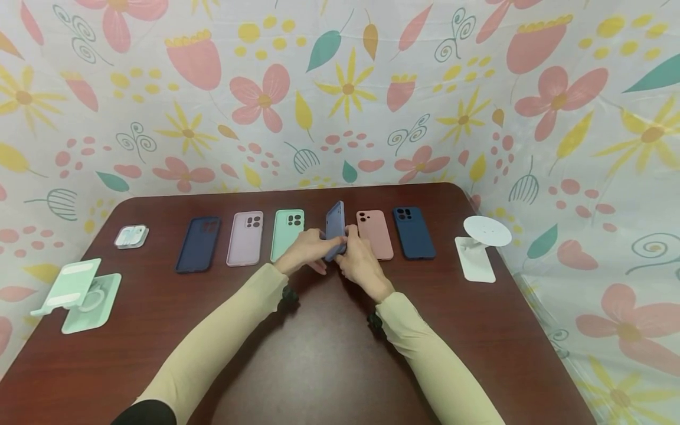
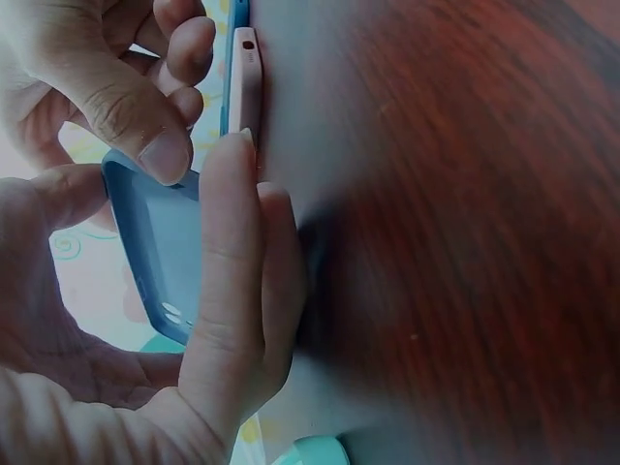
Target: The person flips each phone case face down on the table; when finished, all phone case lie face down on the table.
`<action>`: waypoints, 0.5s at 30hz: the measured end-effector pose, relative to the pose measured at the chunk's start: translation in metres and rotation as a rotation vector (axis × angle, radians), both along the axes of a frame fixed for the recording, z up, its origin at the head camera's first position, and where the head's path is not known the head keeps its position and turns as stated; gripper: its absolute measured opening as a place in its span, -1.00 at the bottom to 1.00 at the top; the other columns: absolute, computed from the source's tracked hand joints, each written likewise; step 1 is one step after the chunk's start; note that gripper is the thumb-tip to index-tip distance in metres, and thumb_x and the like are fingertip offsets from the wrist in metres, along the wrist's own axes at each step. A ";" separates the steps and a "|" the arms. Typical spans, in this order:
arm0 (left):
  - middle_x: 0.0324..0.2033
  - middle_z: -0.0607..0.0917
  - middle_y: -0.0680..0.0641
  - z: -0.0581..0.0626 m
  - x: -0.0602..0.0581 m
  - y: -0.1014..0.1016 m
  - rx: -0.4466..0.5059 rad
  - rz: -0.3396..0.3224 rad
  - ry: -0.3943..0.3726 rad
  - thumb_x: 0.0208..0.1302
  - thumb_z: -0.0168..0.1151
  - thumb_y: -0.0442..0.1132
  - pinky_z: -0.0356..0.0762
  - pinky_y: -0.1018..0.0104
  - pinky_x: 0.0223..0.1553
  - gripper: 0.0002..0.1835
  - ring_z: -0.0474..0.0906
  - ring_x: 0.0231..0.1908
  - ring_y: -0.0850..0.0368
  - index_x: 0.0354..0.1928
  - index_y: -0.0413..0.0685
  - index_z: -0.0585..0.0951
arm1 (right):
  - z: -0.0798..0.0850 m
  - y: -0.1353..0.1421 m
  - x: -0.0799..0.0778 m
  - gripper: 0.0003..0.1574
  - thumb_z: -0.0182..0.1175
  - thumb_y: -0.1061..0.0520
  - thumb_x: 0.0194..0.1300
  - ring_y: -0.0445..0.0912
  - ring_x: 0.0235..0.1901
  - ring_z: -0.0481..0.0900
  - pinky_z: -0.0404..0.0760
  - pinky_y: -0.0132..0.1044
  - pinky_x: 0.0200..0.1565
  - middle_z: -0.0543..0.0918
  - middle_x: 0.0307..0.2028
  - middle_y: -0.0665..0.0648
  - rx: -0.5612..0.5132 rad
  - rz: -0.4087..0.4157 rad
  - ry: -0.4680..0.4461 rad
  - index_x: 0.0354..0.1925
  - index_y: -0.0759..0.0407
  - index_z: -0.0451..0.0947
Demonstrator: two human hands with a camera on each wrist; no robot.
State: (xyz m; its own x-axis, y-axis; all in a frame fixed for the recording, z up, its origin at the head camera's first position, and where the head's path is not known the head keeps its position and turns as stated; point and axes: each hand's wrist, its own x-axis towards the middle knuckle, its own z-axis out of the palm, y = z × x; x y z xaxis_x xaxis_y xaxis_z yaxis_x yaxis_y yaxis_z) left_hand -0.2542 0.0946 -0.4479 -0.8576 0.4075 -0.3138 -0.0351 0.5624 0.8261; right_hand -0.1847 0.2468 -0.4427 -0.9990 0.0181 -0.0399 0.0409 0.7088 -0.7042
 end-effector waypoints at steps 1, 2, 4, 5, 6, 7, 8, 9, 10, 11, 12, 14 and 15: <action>-0.32 0.76 -0.23 0.000 0.000 -0.001 0.015 -0.002 -0.007 0.45 0.35 0.30 0.85 0.13 -0.41 -0.39 0.76 -0.63 0.10 -0.13 -0.22 0.67 | 0.000 0.000 0.000 -0.10 0.37 0.25 0.49 -0.11 -0.62 0.66 0.68 -0.29 -0.47 0.71 -0.37 0.24 -0.004 0.002 0.002 0.59 0.31 0.16; -0.32 0.76 -0.23 -0.001 0.000 -0.002 0.034 -0.003 -0.019 0.45 0.35 0.30 0.85 0.13 -0.40 -0.39 0.75 -0.63 0.11 -0.13 -0.21 0.67 | 0.000 -0.001 0.000 -0.11 0.37 0.26 0.50 -0.11 -0.62 0.66 0.69 -0.29 -0.47 0.71 -0.37 0.24 -0.006 0.005 0.003 0.59 0.30 0.16; -0.33 0.75 -0.22 -0.002 0.000 -0.004 0.060 -0.008 -0.039 0.46 0.34 0.29 0.86 0.13 -0.39 -0.41 0.75 -0.62 0.11 -0.13 -0.19 0.66 | 0.000 -0.002 0.001 -0.11 0.36 0.26 0.50 -0.11 -0.61 0.66 0.69 -0.29 -0.47 0.70 -0.36 0.24 -0.012 0.009 0.007 0.59 0.29 0.15; -0.34 0.75 -0.20 -0.002 -0.001 -0.005 0.072 -0.010 -0.048 0.46 0.33 0.29 0.86 0.14 -0.39 -0.42 0.75 -0.61 0.11 -0.13 -0.18 0.66 | 0.000 -0.002 0.000 -0.12 0.35 0.27 0.50 -0.11 -0.61 0.67 0.69 -0.29 -0.47 0.70 -0.35 0.25 -0.014 0.012 0.011 0.60 0.29 0.15; -0.36 0.74 -0.19 -0.002 -0.001 -0.005 0.084 -0.012 -0.060 0.47 0.32 0.29 0.86 0.14 -0.38 -0.42 0.76 -0.59 0.10 -0.14 -0.17 0.66 | 0.001 -0.003 0.000 -0.11 0.35 0.27 0.50 -0.11 -0.61 0.67 0.70 -0.28 -0.47 0.70 -0.35 0.25 -0.018 0.014 0.015 0.60 0.29 0.15; -0.39 0.72 -0.17 -0.002 -0.001 -0.006 0.095 -0.015 -0.070 0.47 0.31 0.28 0.86 0.15 -0.38 -0.43 0.76 -0.58 0.10 -0.15 -0.16 0.65 | 0.001 -0.003 0.000 -0.11 0.35 0.27 0.50 -0.11 -0.61 0.67 0.70 -0.28 -0.47 0.70 -0.34 0.25 -0.020 0.017 0.015 0.60 0.28 0.15; -0.41 0.70 -0.15 -0.002 -0.002 -0.007 0.109 -0.017 -0.082 0.48 0.31 0.27 0.86 0.14 -0.37 -0.44 0.77 -0.56 0.09 -0.16 -0.17 0.65 | 0.001 -0.004 0.000 -0.10 0.35 0.27 0.50 -0.11 -0.61 0.67 0.71 -0.28 -0.47 0.71 -0.34 0.26 -0.022 0.020 0.015 0.60 0.28 0.14; -0.42 0.68 -0.13 -0.002 -0.002 -0.008 0.116 -0.019 -0.089 0.48 0.31 0.27 0.86 0.15 -0.37 -0.44 0.77 -0.55 0.09 -0.18 -0.17 0.65 | 0.000 -0.004 0.000 -0.10 0.35 0.28 0.50 -0.11 -0.61 0.67 0.71 -0.28 -0.47 0.71 -0.33 0.26 -0.024 0.023 0.015 0.61 0.27 0.13; -0.43 0.67 -0.12 -0.002 -0.002 -0.009 0.123 -0.020 -0.097 0.48 0.31 0.26 0.86 0.15 -0.37 -0.45 0.78 -0.53 0.08 -0.19 -0.17 0.64 | 0.000 -0.004 -0.001 -0.09 0.35 0.28 0.50 -0.11 -0.61 0.67 0.72 -0.28 -0.47 0.71 -0.32 0.27 -0.025 0.027 0.012 0.61 0.27 0.13; -0.42 0.67 -0.12 -0.001 -0.002 -0.011 0.131 -0.020 -0.102 0.48 0.31 0.25 0.87 0.15 -0.37 -0.45 0.78 -0.52 0.08 -0.20 -0.17 0.64 | 0.000 -0.005 -0.001 -0.08 0.35 0.29 0.50 -0.11 -0.61 0.67 0.72 -0.27 -0.47 0.71 -0.32 0.27 -0.026 0.030 0.008 0.62 0.26 0.12; -0.39 0.68 -0.12 0.000 -0.003 -0.012 0.136 -0.021 -0.106 0.48 0.31 0.25 0.87 0.16 -0.37 -0.46 0.79 -0.50 0.07 -0.19 -0.18 0.65 | 0.000 -0.005 -0.002 -0.07 0.35 0.29 0.49 -0.11 -0.61 0.68 0.73 -0.27 -0.47 0.72 -0.31 0.28 -0.028 0.034 0.002 0.63 0.27 0.12; -0.31 0.73 -0.14 0.001 -0.004 -0.014 0.142 -0.020 -0.112 0.48 0.32 0.24 0.86 0.17 -0.37 -0.47 0.80 -0.47 0.07 -0.12 -0.17 0.66 | -0.001 -0.005 -0.004 -0.05 0.35 0.30 0.49 -0.11 -0.60 0.68 0.74 -0.26 -0.46 0.72 -0.28 0.29 -0.025 0.046 -0.009 0.64 0.29 0.10; -0.26 0.76 -0.17 0.002 -0.004 -0.015 0.143 -0.020 -0.115 0.48 0.32 0.23 0.86 0.19 -0.37 -0.46 0.81 -0.46 0.07 -0.08 -0.18 0.67 | -0.002 -0.005 -0.005 -0.04 0.36 0.31 0.49 -0.10 -0.59 0.69 0.75 -0.25 -0.46 0.73 -0.27 0.29 -0.026 0.051 -0.016 0.64 0.30 0.10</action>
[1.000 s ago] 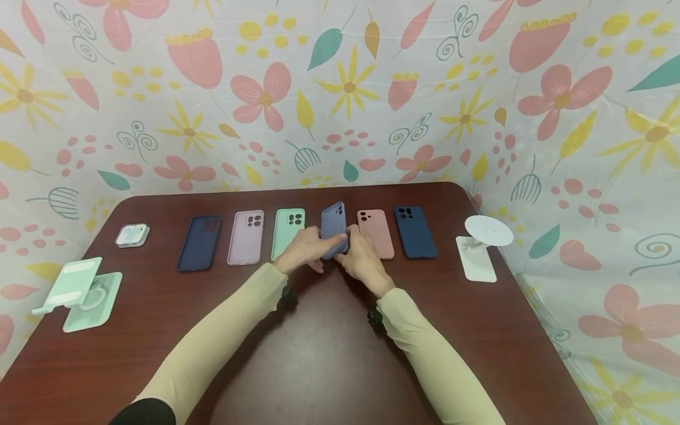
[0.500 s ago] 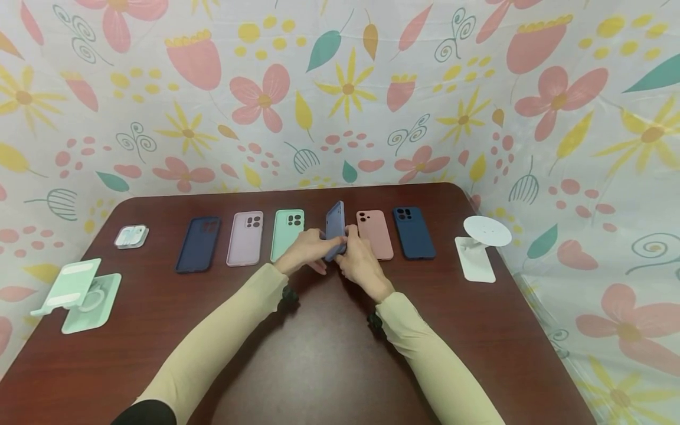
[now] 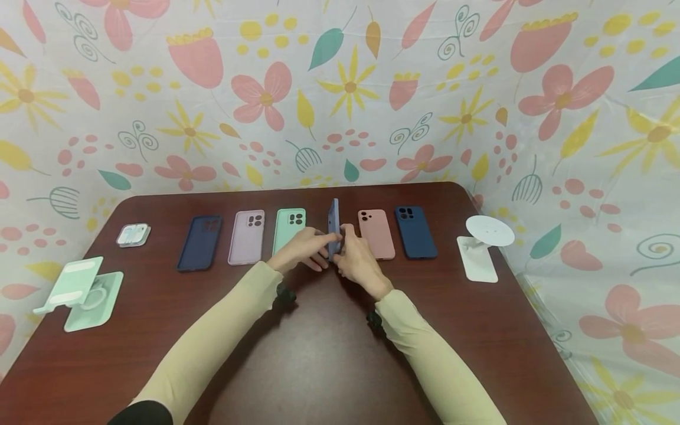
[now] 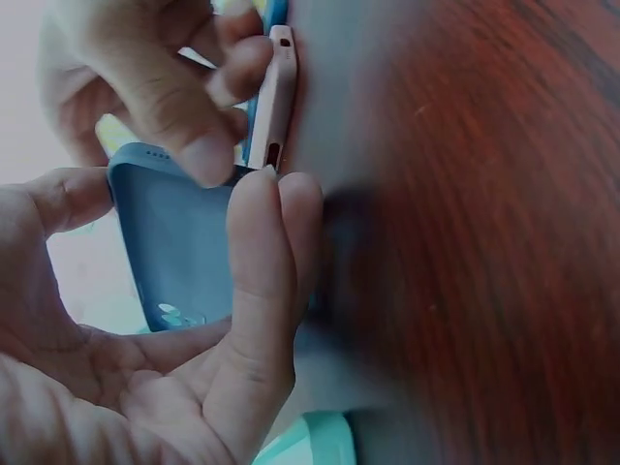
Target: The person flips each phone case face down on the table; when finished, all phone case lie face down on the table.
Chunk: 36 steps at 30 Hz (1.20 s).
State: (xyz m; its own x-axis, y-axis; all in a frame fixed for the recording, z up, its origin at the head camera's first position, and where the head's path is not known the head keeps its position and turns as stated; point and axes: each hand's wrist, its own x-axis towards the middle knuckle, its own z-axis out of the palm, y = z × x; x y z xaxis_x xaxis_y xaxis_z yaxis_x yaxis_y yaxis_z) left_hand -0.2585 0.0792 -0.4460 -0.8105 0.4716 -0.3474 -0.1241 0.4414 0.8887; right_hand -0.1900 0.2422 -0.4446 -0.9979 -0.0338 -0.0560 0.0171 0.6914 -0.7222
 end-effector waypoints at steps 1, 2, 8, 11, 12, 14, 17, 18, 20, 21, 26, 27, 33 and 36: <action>-0.20 0.79 -0.19 0.001 0.000 -0.001 0.000 -0.001 -0.006 0.48 0.32 0.23 0.86 0.20 -0.37 -0.46 0.81 -0.45 0.07 -0.02 -0.18 0.67 | -0.001 0.000 -0.001 -0.03 0.36 0.30 0.49 -0.10 -0.58 0.70 0.76 -0.25 -0.45 0.74 -0.26 0.30 -0.001 0.005 -0.008 0.65 0.31 0.09; -0.15 0.81 -0.22 0.002 -0.001 -0.002 0.001 -0.002 -0.013 0.49 0.31 0.22 0.85 0.21 -0.36 -0.45 0.81 -0.44 0.07 0.04 -0.20 0.67 | -0.001 0.000 -0.002 -0.02 0.36 0.30 0.49 -0.10 -0.57 0.71 0.76 -0.25 -0.44 0.75 -0.26 0.30 -0.002 0.010 -0.016 0.65 0.32 0.08; -0.07 0.83 -0.26 0.007 -0.003 -0.007 0.021 0.019 -0.047 0.54 0.33 0.10 0.82 0.30 -0.39 -0.33 0.78 -0.44 0.12 0.38 -0.30 0.54 | -0.006 0.002 -0.009 -0.02 0.37 0.27 0.50 -0.10 -0.54 0.74 0.79 -0.24 -0.41 0.77 -0.25 0.29 -0.008 0.049 -0.051 0.65 0.32 0.09; -0.15 0.82 -0.21 0.010 -0.003 -0.009 0.056 0.044 -0.031 0.56 0.35 0.01 0.80 0.33 -0.42 -0.32 0.76 -0.47 0.14 0.47 -0.33 0.46 | -0.007 0.003 -0.010 -0.04 0.39 0.28 0.48 -0.10 -0.56 0.74 0.80 -0.24 -0.41 0.78 -0.28 0.29 -0.018 0.064 -0.062 0.63 0.33 0.12; -0.18 0.81 -0.20 0.011 -0.003 -0.010 0.070 0.051 -0.024 0.56 0.36 -0.03 0.79 0.34 -0.43 -0.32 0.75 -0.49 0.15 0.48 -0.34 0.45 | -0.008 0.003 -0.011 -0.05 0.39 0.28 0.48 -0.10 -0.56 0.74 0.80 -0.24 -0.41 0.79 -0.29 0.29 -0.020 0.067 -0.067 0.62 0.33 0.13; -0.23 0.80 -0.19 0.013 -0.002 -0.011 0.098 0.067 -0.010 0.55 0.38 -0.09 0.80 0.33 -0.42 -0.36 0.73 -0.51 0.16 0.46 -0.37 0.47 | -0.009 0.004 -0.012 -0.05 0.40 0.27 0.47 -0.09 -0.56 0.74 0.80 -0.23 -0.41 0.79 -0.30 0.28 -0.026 0.066 -0.079 0.62 0.33 0.14; -0.25 0.81 -0.21 0.015 -0.002 -0.013 0.122 0.096 0.014 0.52 0.42 -0.18 0.86 0.23 -0.33 -0.42 0.73 -0.54 0.19 0.41 -0.38 0.52 | -0.010 0.004 -0.013 -0.07 0.39 0.24 0.49 -0.09 -0.54 0.75 0.81 -0.23 -0.39 0.80 -0.29 0.26 -0.022 0.070 -0.100 0.62 0.34 0.16; -0.24 0.82 -0.23 0.016 -0.002 -0.014 0.126 0.109 0.022 0.51 0.43 -0.21 0.88 0.17 -0.28 -0.44 0.73 -0.55 0.20 0.39 -0.38 0.54 | -0.011 0.004 -0.014 -0.07 0.39 0.22 0.49 -0.10 -0.54 0.75 0.80 -0.23 -0.39 0.80 -0.28 0.26 -0.019 0.069 -0.109 0.62 0.33 0.16; -0.20 0.82 -0.24 0.017 -0.002 -0.016 0.127 0.135 0.035 0.47 0.45 -0.26 0.90 0.06 -0.18 -0.48 0.74 -0.55 0.21 0.35 -0.37 0.57 | -0.011 0.003 -0.014 -0.06 0.40 0.19 0.50 -0.10 -0.53 0.75 0.80 -0.23 -0.38 0.80 -0.26 0.25 -0.015 0.068 -0.124 0.62 0.33 0.17; -0.18 0.83 -0.25 0.017 -0.002 -0.017 0.127 0.146 0.042 0.46 0.46 -0.29 0.89 0.00 -0.14 -0.50 0.74 -0.55 0.21 0.33 -0.36 0.59 | -0.011 0.003 -0.014 -0.07 0.40 0.18 0.50 -0.10 -0.53 0.75 0.80 -0.23 -0.37 0.81 -0.25 0.25 -0.012 0.068 -0.131 0.62 0.34 0.18; -0.15 0.83 -0.28 0.020 -0.001 -0.019 0.118 0.170 0.063 0.42 0.48 -0.35 0.87 -0.11 -0.04 -0.56 0.77 -0.55 0.20 0.26 -0.33 0.63 | -0.012 0.004 -0.016 -0.07 0.39 0.19 0.50 -0.11 -0.53 0.77 0.82 -0.23 -0.38 0.81 -0.23 0.29 -0.026 0.074 -0.154 0.61 0.42 0.19; -0.15 0.83 -0.28 0.020 -0.001 -0.020 0.115 0.171 0.066 0.42 0.48 -0.35 0.86 -0.11 -0.04 -0.57 0.77 -0.55 0.20 0.25 -0.32 0.63 | -0.013 0.004 -0.017 -0.07 0.39 0.19 0.50 -0.11 -0.54 0.77 0.83 -0.23 -0.39 0.82 -0.23 0.30 -0.027 0.077 -0.157 0.61 0.44 0.19; -0.21 0.87 -0.24 0.021 0.001 -0.024 0.073 0.169 0.086 0.42 0.48 -0.34 0.87 -0.08 -0.07 -0.59 0.79 -0.57 0.20 0.24 -0.30 0.65 | -0.014 0.006 -0.020 -0.11 0.37 0.19 0.51 -0.13 -0.55 0.76 0.83 -0.23 -0.39 0.82 -0.27 0.30 -0.013 0.091 -0.179 0.57 0.51 0.23; -0.23 0.88 -0.25 0.020 0.002 -0.026 0.051 0.162 0.091 0.43 0.47 -0.33 0.88 -0.06 -0.09 -0.60 0.79 -0.57 0.19 0.24 -0.30 0.65 | -0.014 0.007 -0.021 -0.13 0.36 0.18 0.52 -0.13 -0.55 0.75 0.82 -0.24 -0.39 0.81 -0.29 0.28 -0.004 0.085 -0.193 0.56 0.54 0.24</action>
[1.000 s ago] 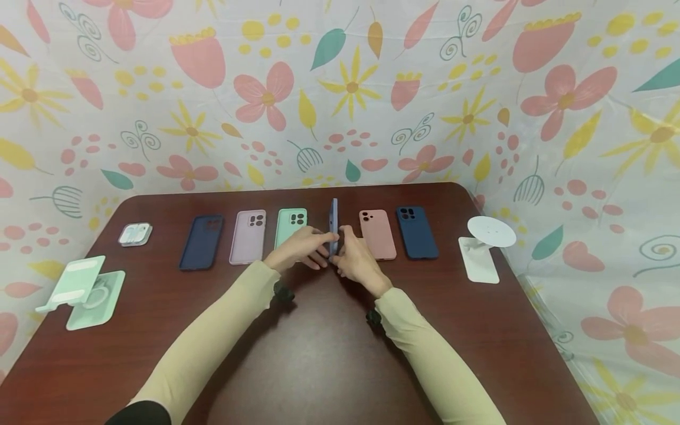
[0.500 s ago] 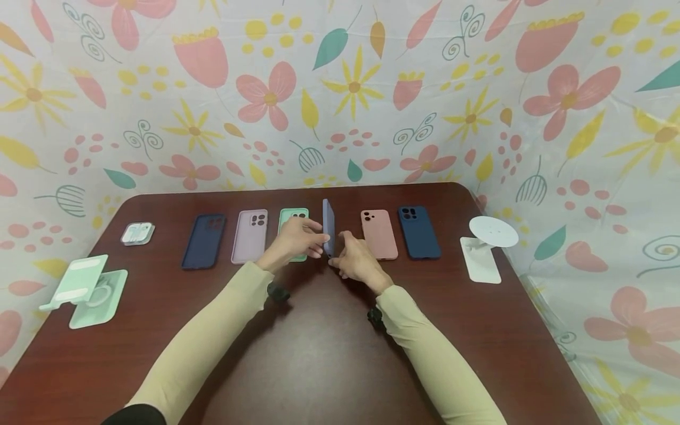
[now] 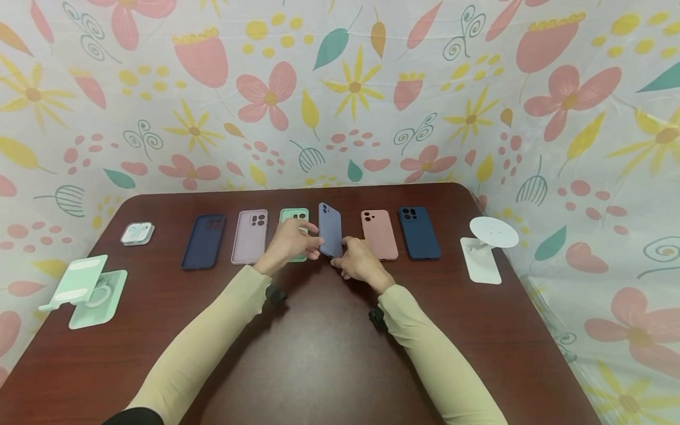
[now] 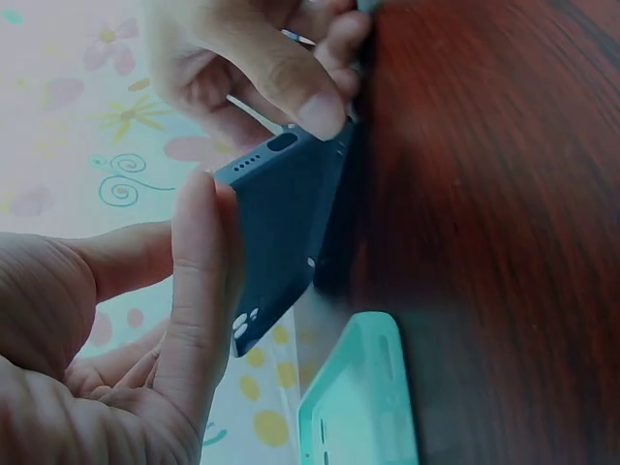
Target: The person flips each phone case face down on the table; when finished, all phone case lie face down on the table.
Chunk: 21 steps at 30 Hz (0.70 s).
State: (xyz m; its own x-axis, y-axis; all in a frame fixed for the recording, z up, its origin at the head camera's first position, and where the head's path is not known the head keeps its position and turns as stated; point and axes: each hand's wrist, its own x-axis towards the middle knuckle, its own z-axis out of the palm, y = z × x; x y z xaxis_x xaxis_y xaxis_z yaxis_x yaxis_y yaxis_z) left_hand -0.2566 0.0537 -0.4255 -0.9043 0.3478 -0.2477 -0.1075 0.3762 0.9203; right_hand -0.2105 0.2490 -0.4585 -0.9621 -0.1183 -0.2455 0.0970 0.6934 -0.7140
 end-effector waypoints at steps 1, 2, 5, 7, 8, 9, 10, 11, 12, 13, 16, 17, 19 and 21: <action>-0.23 0.88 -0.25 -0.001 0.000 0.000 -0.009 -0.004 0.003 0.44 0.47 -0.33 0.88 -0.05 -0.10 -0.60 0.79 -0.57 0.18 0.24 -0.30 0.65 | 0.000 0.001 0.000 -0.13 0.36 0.18 0.52 -0.13 -0.56 0.75 0.81 -0.24 -0.39 0.81 -0.30 0.27 0.003 -0.003 -0.004 0.56 0.54 0.24; -0.24 0.88 -0.26 -0.001 0.000 0.000 -0.015 -0.006 0.005 0.45 0.46 -0.33 0.88 -0.04 -0.11 -0.61 0.79 -0.58 0.18 0.23 -0.29 0.65 | 0.001 0.001 0.000 -0.13 0.36 0.18 0.52 -0.14 -0.56 0.74 0.81 -0.25 -0.38 0.80 -0.30 0.27 0.005 -0.008 -0.009 0.57 0.54 0.24; -0.25 0.88 -0.27 -0.004 0.000 0.002 -0.036 -0.005 0.018 0.46 0.44 -0.35 0.88 -0.01 -0.14 -0.63 0.78 -0.59 0.18 0.23 -0.30 0.66 | 0.002 0.003 0.001 -0.12 0.35 0.18 0.53 -0.15 -0.56 0.73 0.81 -0.25 -0.38 0.80 -0.30 0.26 0.008 -0.015 -0.014 0.58 0.54 0.22; -0.28 0.88 -0.29 -0.006 0.000 0.004 -0.047 0.003 0.027 0.46 0.43 -0.37 0.89 0.00 -0.16 -0.64 0.77 -0.61 0.18 0.22 -0.32 0.66 | 0.002 0.004 0.002 -0.12 0.34 0.18 0.54 -0.16 -0.56 0.73 0.81 -0.25 -0.38 0.80 -0.30 0.26 0.014 -0.017 -0.013 0.59 0.53 0.23; -0.29 0.87 -0.29 -0.007 0.000 0.005 -0.053 0.006 0.028 0.45 0.42 -0.38 0.89 0.02 -0.19 -0.64 0.76 -0.62 0.18 0.22 -0.32 0.66 | 0.002 0.005 0.002 -0.13 0.34 0.18 0.54 -0.16 -0.56 0.73 0.80 -0.26 -0.39 0.80 -0.30 0.25 0.017 -0.019 -0.012 0.59 0.52 0.23; -0.30 0.87 -0.30 -0.007 0.000 0.006 -0.058 0.008 0.031 0.45 0.42 -0.40 0.89 0.04 -0.20 -0.64 0.76 -0.63 0.18 0.22 -0.33 0.66 | 0.002 0.005 0.003 -0.13 0.34 0.18 0.54 -0.16 -0.57 0.73 0.80 -0.26 -0.39 0.80 -0.30 0.25 0.020 -0.021 -0.010 0.58 0.52 0.24; -0.31 0.87 -0.31 -0.008 0.001 0.007 -0.063 0.010 0.031 0.44 0.41 -0.41 0.89 0.05 -0.22 -0.64 0.75 -0.64 0.18 0.21 -0.35 0.66 | 0.002 0.006 0.003 -0.14 0.34 0.19 0.54 -0.16 -0.57 0.73 0.80 -0.27 -0.40 0.80 -0.31 0.25 0.022 -0.023 -0.008 0.58 0.51 0.25; -0.33 0.87 -0.32 -0.010 0.001 0.008 -0.073 0.011 0.038 0.44 0.41 -0.41 0.89 0.07 -0.24 -0.64 0.74 -0.65 0.19 0.21 -0.35 0.66 | 0.002 0.006 0.004 -0.15 0.34 0.19 0.54 -0.16 -0.57 0.72 0.79 -0.27 -0.40 0.79 -0.31 0.25 0.025 -0.022 -0.006 0.57 0.52 0.25; -0.31 0.87 -0.33 -0.010 0.001 0.008 -0.081 0.005 0.040 0.43 0.41 -0.41 0.89 0.08 -0.25 -0.63 0.74 -0.65 0.19 0.22 -0.36 0.66 | 0.002 0.007 0.004 -0.16 0.34 0.20 0.54 -0.16 -0.57 0.72 0.79 -0.28 -0.41 0.79 -0.32 0.25 0.028 -0.022 -0.004 0.57 0.52 0.26; -0.30 0.87 -0.33 -0.011 0.001 0.009 -0.094 -0.001 0.045 0.43 0.41 -0.41 0.88 0.10 -0.26 -0.62 0.74 -0.65 0.19 0.23 -0.37 0.65 | 0.002 0.007 0.005 -0.16 0.33 0.20 0.54 -0.16 -0.58 0.72 0.78 -0.28 -0.41 0.79 -0.32 0.25 0.030 -0.023 -0.003 0.57 0.52 0.26; -0.25 0.87 -0.33 -0.012 0.002 0.011 -0.134 -0.016 0.061 0.42 0.43 -0.41 0.88 0.14 -0.29 -0.59 0.75 -0.64 0.18 0.26 -0.39 0.64 | 0.002 0.008 0.006 -0.18 0.31 0.21 0.55 -0.16 -0.58 0.71 0.78 -0.28 -0.41 0.78 -0.33 0.24 0.031 -0.023 0.001 0.57 0.52 0.26; -0.23 0.87 -0.33 -0.013 0.002 0.011 -0.149 -0.021 0.067 0.42 0.43 -0.41 0.88 0.16 -0.30 -0.57 0.76 -0.63 0.18 0.27 -0.39 0.64 | 0.002 0.009 0.007 -0.18 0.31 0.22 0.56 -0.16 -0.58 0.71 0.78 -0.28 -0.42 0.78 -0.34 0.24 0.031 -0.024 0.002 0.58 0.51 0.25; -0.19 0.87 -0.33 -0.014 0.002 0.013 -0.174 -0.032 0.074 0.41 0.45 -0.40 0.87 0.19 -0.31 -0.53 0.76 -0.62 0.19 0.30 -0.40 0.63 | 0.001 0.010 0.007 -0.18 0.30 0.22 0.57 -0.16 -0.58 0.71 0.78 -0.29 -0.42 0.77 -0.34 0.24 0.031 -0.031 0.001 0.59 0.50 0.24; -0.16 0.87 -0.32 -0.015 0.002 0.015 -0.197 -0.041 0.082 0.39 0.47 -0.39 0.86 0.23 -0.33 -0.50 0.76 -0.62 0.20 0.31 -0.41 0.62 | 0.000 0.010 0.007 -0.18 0.28 0.23 0.57 -0.16 -0.57 0.71 0.78 -0.29 -0.42 0.77 -0.34 0.24 0.032 -0.038 0.002 0.60 0.50 0.23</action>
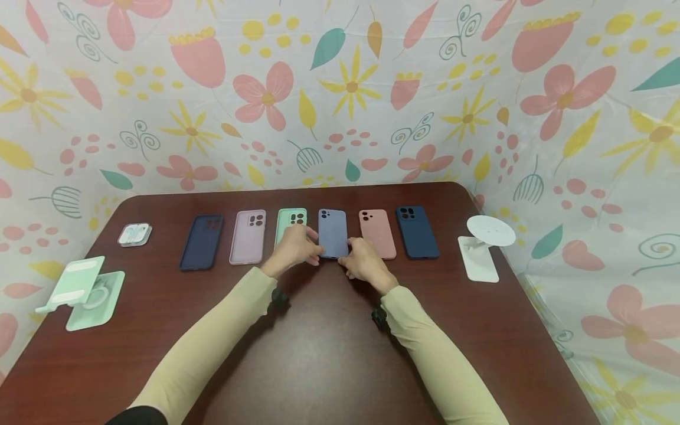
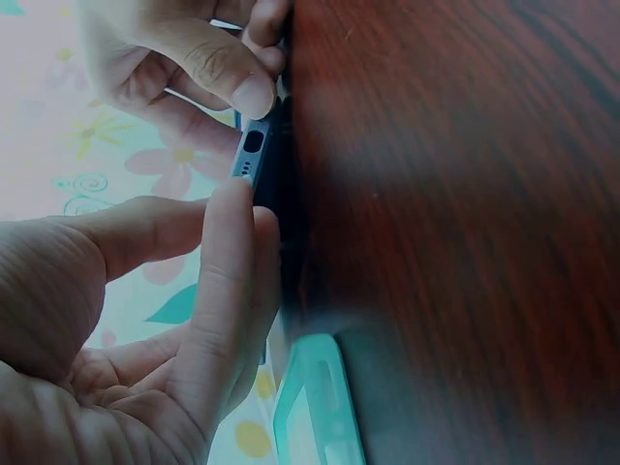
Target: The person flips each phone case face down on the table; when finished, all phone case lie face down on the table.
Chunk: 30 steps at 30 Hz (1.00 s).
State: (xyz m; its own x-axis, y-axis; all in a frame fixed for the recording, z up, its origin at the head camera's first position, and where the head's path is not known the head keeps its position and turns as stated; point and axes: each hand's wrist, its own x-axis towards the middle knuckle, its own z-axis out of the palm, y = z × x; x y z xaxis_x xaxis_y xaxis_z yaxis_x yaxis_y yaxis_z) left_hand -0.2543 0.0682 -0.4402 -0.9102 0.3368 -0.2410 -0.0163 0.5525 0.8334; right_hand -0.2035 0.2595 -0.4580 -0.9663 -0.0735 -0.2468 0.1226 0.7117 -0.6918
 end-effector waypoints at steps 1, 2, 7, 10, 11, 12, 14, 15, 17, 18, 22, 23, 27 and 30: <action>-0.15 0.87 -0.32 0.000 0.000 0.001 -0.010 -0.003 0.004 0.38 0.49 -0.38 0.85 0.25 -0.33 -0.49 0.75 -0.63 0.22 0.31 -0.41 0.61 | 0.000 0.000 0.000 -0.18 0.28 0.23 0.58 -0.16 -0.57 0.71 0.78 -0.29 -0.42 0.76 -0.33 0.24 0.000 -0.005 -0.001 0.60 0.49 0.22; -0.15 0.87 -0.31 -0.001 0.000 0.002 -0.023 -0.006 0.009 0.38 0.50 -0.37 0.85 0.27 -0.33 -0.47 0.75 -0.63 0.23 0.32 -0.41 0.61 | -0.001 0.000 0.000 -0.17 0.28 0.23 0.58 -0.16 -0.56 0.71 0.78 -0.29 -0.41 0.76 -0.33 0.24 0.000 -0.009 -0.002 0.61 0.49 0.21; -0.16 0.87 -0.28 -0.002 0.000 0.006 -0.078 -0.020 0.037 0.34 0.55 -0.33 0.85 0.29 -0.26 -0.43 0.72 -0.64 0.26 0.32 -0.41 0.61 | -0.001 0.001 0.000 -0.15 0.27 0.24 0.58 -0.16 -0.56 0.71 0.79 -0.29 -0.40 0.76 -0.30 0.25 0.003 -0.022 -0.005 0.63 0.49 0.18; -0.22 0.87 -0.27 -0.002 0.001 0.008 -0.110 -0.030 0.057 0.32 0.56 -0.33 0.87 0.23 -0.15 -0.44 0.74 -0.64 0.24 0.29 -0.42 0.62 | 0.000 0.001 0.001 -0.14 0.28 0.25 0.57 -0.17 -0.57 0.69 0.78 -0.30 -0.42 0.76 -0.31 0.25 0.007 -0.030 -0.005 0.63 0.50 0.17; -0.25 0.87 -0.26 -0.002 0.001 0.009 -0.124 -0.033 0.066 0.32 0.57 -0.32 0.87 0.22 -0.11 -0.45 0.74 -0.63 0.24 0.28 -0.41 0.63 | 0.000 0.001 0.001 -0.14 0.29 0.25 0.57 -0.17 -0.58 0.69 0.77 -0.30 -0.42 0.76 -0.31 0.25 0.009 -0.034 -0.006 0.63 0.50 0.17; -0.27 0.88 -0.25 -0.003 0.001 0.010 -0.136 -0.035 0.074 0.32 0.57 -0.32 0.87 0.20 -0.06 -0.46 0.75 -0.63 0.23 0.27 -0.41 0.64 | 0.000 0.001 0.002 -0.13 0.29 0.25 0.56 -0.17 -0.58 0.69 0.77 -0.31 -0.42 0.76 -0.31 0.24 0.010 -0.038 -0.007 0.63 0.49 0.17; -0.32 0.87 -0.23 -0.003 0.001 0.012 -0.156 -0.040 0.086 0.32 0.57 -0.31 0.86 0.16 0.02 -0.47 0.77 -0.62 0.21 0.25 -0.40 0.65 | 0.000 0.001 0.002 -0.13 0.29 0.25 0.56 -0.18 -0.58 0.68 0.77 -0.31 -0.43 0.76 -0.32 0.24 0.012 -0.044 -0.007 0.63 0.50 0.17; -0.34 0.87 -0.21 -0.004 0.001 0.013 -0.163 -0.041 0.089 0.32 0.58 -0.30 0.86 0.14 0.05 -0.48 0.78 -0.61 0.20 0.24 -0.40 0.65 | 0.000 0.001 0.002 -0.13 0.30 0.26 0.56 -0.18 -0.59 0.68 0.77 -0.31 -0.43 0.76 -0.33 0.23 0.015 -0.048 -0.006 0.63 0.50 0.17; -0.40 0.86 -0.19 -0.006 0.001 0.014 -0.176 -0.044 0.094 0.32 0.58 -0.29 0.84 0.12 0.10 -0.47 0.78 -0.61 0.19 0.24 -0.39 0.65 | -0.001 0.002 0.002 -0.13 0.30 0.26 0.55 -0.18 -0.59 0.68 0.76 -0.31 -0.43 0.77 -0.35 0.23 0.022 -0.054 -0.002 0.62 0.50 0.18; -0.42 0.86 -0.18 -0.006 0.001 0.015 -0.182 -0.046 0.094 0.32 0.58 -0.28 0.83 0.10 0.12 -0.47 0.79 -0.60 0.19 0.25 -0.39 0.65 | -0.001 0.002 0.002 -0.13 0.30 0.26 0.55 -0.18 -0.59 0.68 0.76 -0.31 -0.43 0.77 -0.36 0.22 0.026 -0.055 0.000 0.63 0.50 0.17; -0.46 0.85 -0.16 -0.008 0.002 0.016 -0.199 -0.053 0.098 0.33 0.59 -0.26 0.80 0.06 0.20 -0.44 0.80 -0.58 0.17 0.28 -0.38 0.65 | -0.001 0.002 0.002 -0.12 0.28 0.27 0.56 -0.18 -0.60 0.67 0.76 -0.32 -0.43 0.76 -0.38 0.20 0.041 -0.062 -0.002 0.63 0.50 0.16; -0.46 0.85 -0.15 -0.009 0.002 0.016 -0.201 -0.055 0.098 0.33 0.59 -0.26 0.79 0.06 0.22 -0.43 0.81 -0.57 0.16 0.29 -0.38 0.65 | -0.001 0.002 0.002 -0.12 0.28 0.27 0.56 -0.18 -0.60 0.67 0.76 -0.32 -0.43 0.76 -0.38 0.20 0.043 -0.062 -0.004 0.64 0.49 0.15; -0.49 0.84 -0.14 -0.010 0.001 0.016 -0.197 -0.061 0.105 0.33 0.58 -0.26 0.78 0.05 0.24 -0.43 0.82 -0.56 0.15 0.29 -0.39 0.65 | 0.001 0.001 0.003 -0.11 0.28 0.25 0.56 -0.17 -0.59 0.68 0.75 -0.32 -0.44 0.77 -0.39 0.20 0.055 -0.066 -0.008 0.64 0.48 0.15; -0.60 0.80 -0.07 -0.015 -0.001 0.015 -0.190 -0.073 0.115 0.33 0.57 -0.24 0.84 0.16 0.06 -0.62 0.79 -0.61 0.19 0.07 -0.34 0.74 | 0.003 0.001 0.004 -0.09 0.30 0.22 0.56 -0.14 -0.59 0.71 0.73 -0.32 -0.43 0.77 -0.41 0.18 0.077 -0.066 -0.019 0.65 0.47 0.13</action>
